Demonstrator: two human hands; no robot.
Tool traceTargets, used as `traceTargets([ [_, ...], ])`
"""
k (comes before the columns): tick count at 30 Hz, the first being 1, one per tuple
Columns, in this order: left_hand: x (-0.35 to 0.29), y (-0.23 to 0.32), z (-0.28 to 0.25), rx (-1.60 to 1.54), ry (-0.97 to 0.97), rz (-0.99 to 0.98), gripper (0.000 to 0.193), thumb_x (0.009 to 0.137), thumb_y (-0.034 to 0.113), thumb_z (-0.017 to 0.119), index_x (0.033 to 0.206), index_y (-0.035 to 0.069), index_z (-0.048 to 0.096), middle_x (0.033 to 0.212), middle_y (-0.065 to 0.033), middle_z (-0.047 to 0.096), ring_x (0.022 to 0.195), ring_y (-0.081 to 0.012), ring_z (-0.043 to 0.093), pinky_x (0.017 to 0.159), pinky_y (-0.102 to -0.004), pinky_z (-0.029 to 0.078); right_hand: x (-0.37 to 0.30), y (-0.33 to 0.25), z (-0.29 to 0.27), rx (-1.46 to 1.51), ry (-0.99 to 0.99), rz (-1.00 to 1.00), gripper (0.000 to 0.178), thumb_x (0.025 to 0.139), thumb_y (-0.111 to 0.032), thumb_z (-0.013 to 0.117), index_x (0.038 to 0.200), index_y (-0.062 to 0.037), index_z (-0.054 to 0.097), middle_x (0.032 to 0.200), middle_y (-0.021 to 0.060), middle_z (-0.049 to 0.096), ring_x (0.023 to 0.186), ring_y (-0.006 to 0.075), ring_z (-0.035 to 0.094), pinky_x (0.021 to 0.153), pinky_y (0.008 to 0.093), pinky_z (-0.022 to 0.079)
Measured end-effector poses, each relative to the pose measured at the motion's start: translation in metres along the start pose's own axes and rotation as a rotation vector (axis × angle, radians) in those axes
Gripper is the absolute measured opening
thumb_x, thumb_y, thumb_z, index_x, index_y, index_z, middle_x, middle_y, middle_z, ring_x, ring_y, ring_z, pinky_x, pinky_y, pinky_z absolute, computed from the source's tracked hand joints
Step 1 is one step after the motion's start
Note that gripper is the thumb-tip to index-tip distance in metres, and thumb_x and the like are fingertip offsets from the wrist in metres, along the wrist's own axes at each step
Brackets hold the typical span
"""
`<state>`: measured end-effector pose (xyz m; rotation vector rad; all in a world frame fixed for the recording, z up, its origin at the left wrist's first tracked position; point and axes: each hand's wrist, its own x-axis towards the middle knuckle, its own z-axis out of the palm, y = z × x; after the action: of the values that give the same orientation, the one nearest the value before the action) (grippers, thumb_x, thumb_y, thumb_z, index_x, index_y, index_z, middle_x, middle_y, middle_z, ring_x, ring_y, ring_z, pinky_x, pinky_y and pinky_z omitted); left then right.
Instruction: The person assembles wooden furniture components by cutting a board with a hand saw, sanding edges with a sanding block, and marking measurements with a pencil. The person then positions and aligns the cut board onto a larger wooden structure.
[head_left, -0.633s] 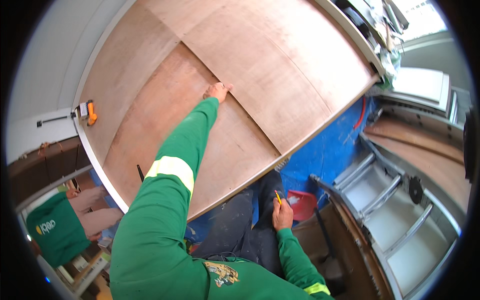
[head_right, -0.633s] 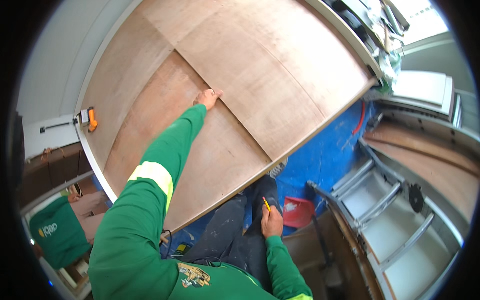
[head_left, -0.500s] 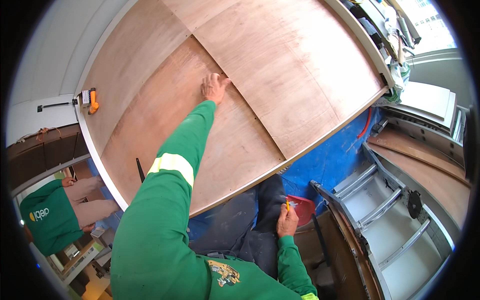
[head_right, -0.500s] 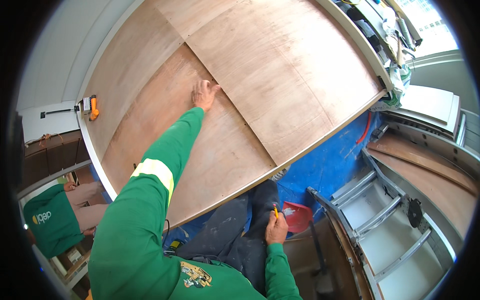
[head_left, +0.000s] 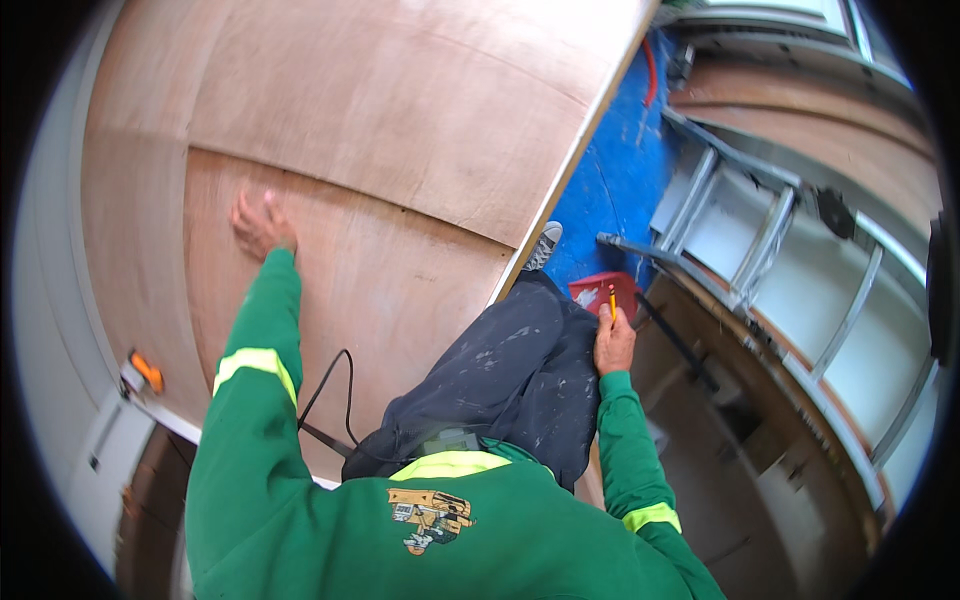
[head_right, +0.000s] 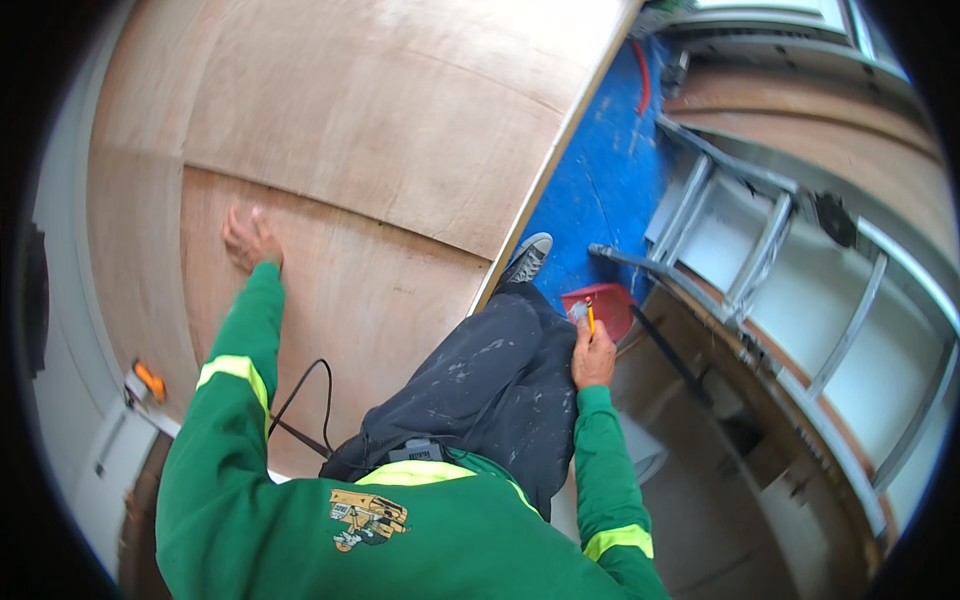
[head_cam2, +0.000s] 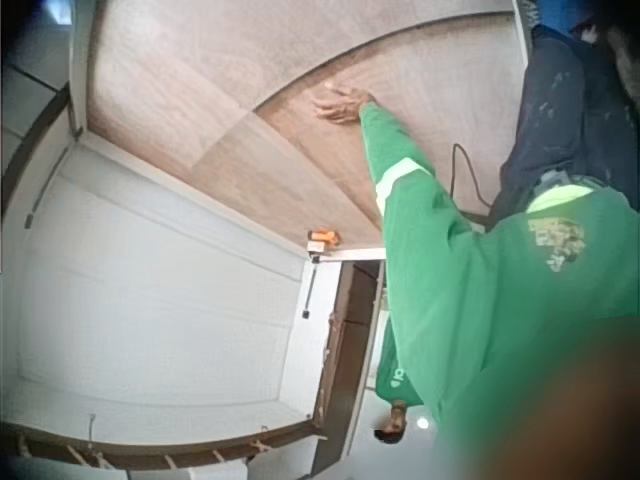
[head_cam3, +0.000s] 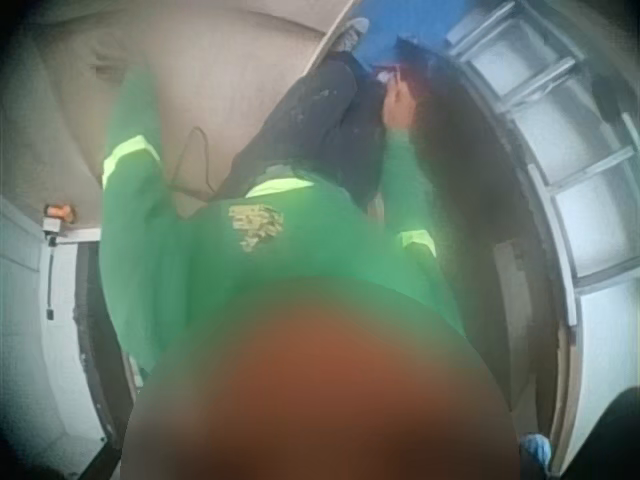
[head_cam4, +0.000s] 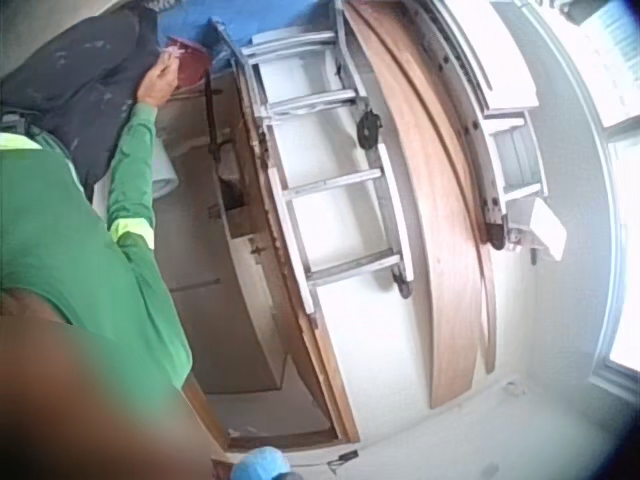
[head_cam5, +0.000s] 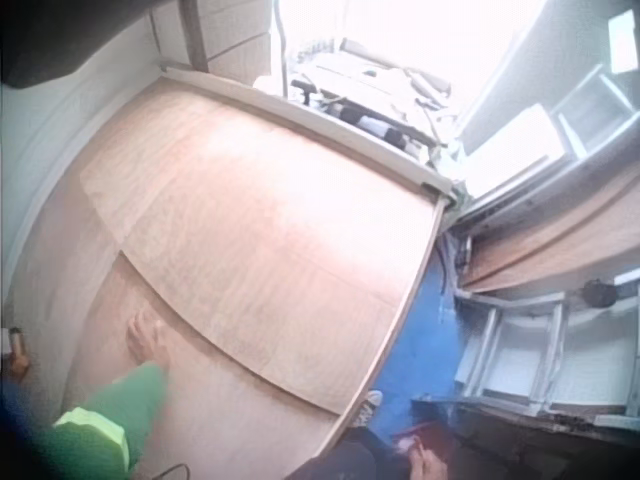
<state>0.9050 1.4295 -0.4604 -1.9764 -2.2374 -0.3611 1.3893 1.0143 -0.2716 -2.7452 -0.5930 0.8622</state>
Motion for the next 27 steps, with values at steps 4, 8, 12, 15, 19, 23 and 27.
traceTargets([
  [4, -0.003, -0.006, 0.003, -0.062, -0.024, 0.039, 0.065, 0.107, 0.056, 0.058, 0.161, 0.022, 0.042, 0.162, -0.0083, 0.044, 0.157, -0.0325, 0.036, 0.125, -0.0583, 0.029, -0.009, 0.032, 0.015, 0.154, 0.139, 0.208, 0.058, 0.112, -0.055, 0.052, 0.095, -0.0025, 0.069, 0.07, 0.0053, 0.062, 0.069, 0.0174, 0.062, 0.068, 0.0376, 0.049],
  [8, 0.001, -0.011, 0.009, -0.011, -0.028, 0.028, 0.065, 0.108, 0.059, 0.053, 0.161, 0.021, 0.043, 0.164, -0.011, 0.043, 0.156, -0.0335, 0.036, 0.125, -0.0577, 0.028, -0.043, 0.023, 0.043, 0.224, 0.262, 0.263, 0.056, 0.112, -0.053, 0.055, 0.094, -0.0024, 0.068, 0.068, 0.0061, 0.061, 0.067, 0.0187, 0.059, 0.066, 0.0383, 0.048],
  [12, 0.006, -0.016, 0.016, 0.015, -0.031, 0.047, 0.069, 0.109, 0.062, 0.049, 0.161, 0.017, 0.044, 0.164, -0.0139, 0.043, 0.155, -0.0337, 0.037, 0.125, -0.0573, 0.028, -0.085, 0.0, 0.07, 0.286, 0.409, 0.357, 0.049, 0.11, -0.043, 0.061, 0.089, 0.0014, 0.06, 0.072, 0.0259, 0.054, 0.066, 0.0411, 0.054, 0.066, 0.0524, 0.043],
  [15, 0.006, -0.023, 0.021, 0.03, -0.052, 0.038, 0.072, 0.108, 0.063, 0.048, 0.161, 0.015, 0.043, 0.164, -0.0143, 0.042, 0.154, -0.0349, 0.038, 0.124, -0.0569, 0.028, -0.12, 0.006, 0.087, 0.335, 0.6, 0.435, 0.048, 0.11, -0.043, 0.062, 0.094, 0.0017, 0.065, 0.073, 0.0227, 0.06, 0.067, 0.0372, 0.059, 0.067, 0.0484, 0.048],
  [19, 0.014, -0.032, 0.041, 0.037, -0.017, 0.009, 0.076, 0.106, 0.067, 0.047, 0.162, 0.015, 0.042, 0.164, -0.0156, 0.042, 0.153, -0.0384, 0.037, 0.124, -0.0586, 0.026, -0.184, 0.041, 0.117, 0.409, 0.945, 0.53, 0.046, 0.11, -0.043, 0.062, 0.104, 0.0022, 0.071, 0.08, 0.0147, 0.07, 0.069, 0.0276, 0.064, 0.069, 0.0422, 0.052],
  [23, 0.03, -0.034, 0.052, -0.194, -0.128, 0.213, 0.077, 0.104, 0.059, 0.06, 0.161, 0.012, 0.041, 0.162, -0.0231, 0.041, 0.153, -0.0412, 0.036, 0.125, -0.0566, 0.026, -0.233, 0.078, 0.156, 0.434, 1.097, 0.602, 0.047, 0.112, -0.042, 0.06, 0.11, 0.0039, 0.072, 0.09, 0.0123, 0.075, 0.073, 0.0237, 0.066, 0.071, 0.0403, 0.055],
  [27, 0.036, 0.012, 0.024, -0.717, -0.283, 0.848, 0.077, 0.098, 0.047, 0.076, 0.159, 0.01, 0.047, 0.16, -0.0243, 0.043, 0.153, -0.0392, 0.035, 0.127, -0.0533, 0.025, -0.253, 0.109, 0.179, 0.481, 1.13, 0.561, 0.047, 0.112, -0.041, 0.059, 0.11, 0.0047, 0.071, 0.091, 0.0129, 0.075, 0.075, 0.0237, 0.067, 0.073, 0.0417, 0.055],
])
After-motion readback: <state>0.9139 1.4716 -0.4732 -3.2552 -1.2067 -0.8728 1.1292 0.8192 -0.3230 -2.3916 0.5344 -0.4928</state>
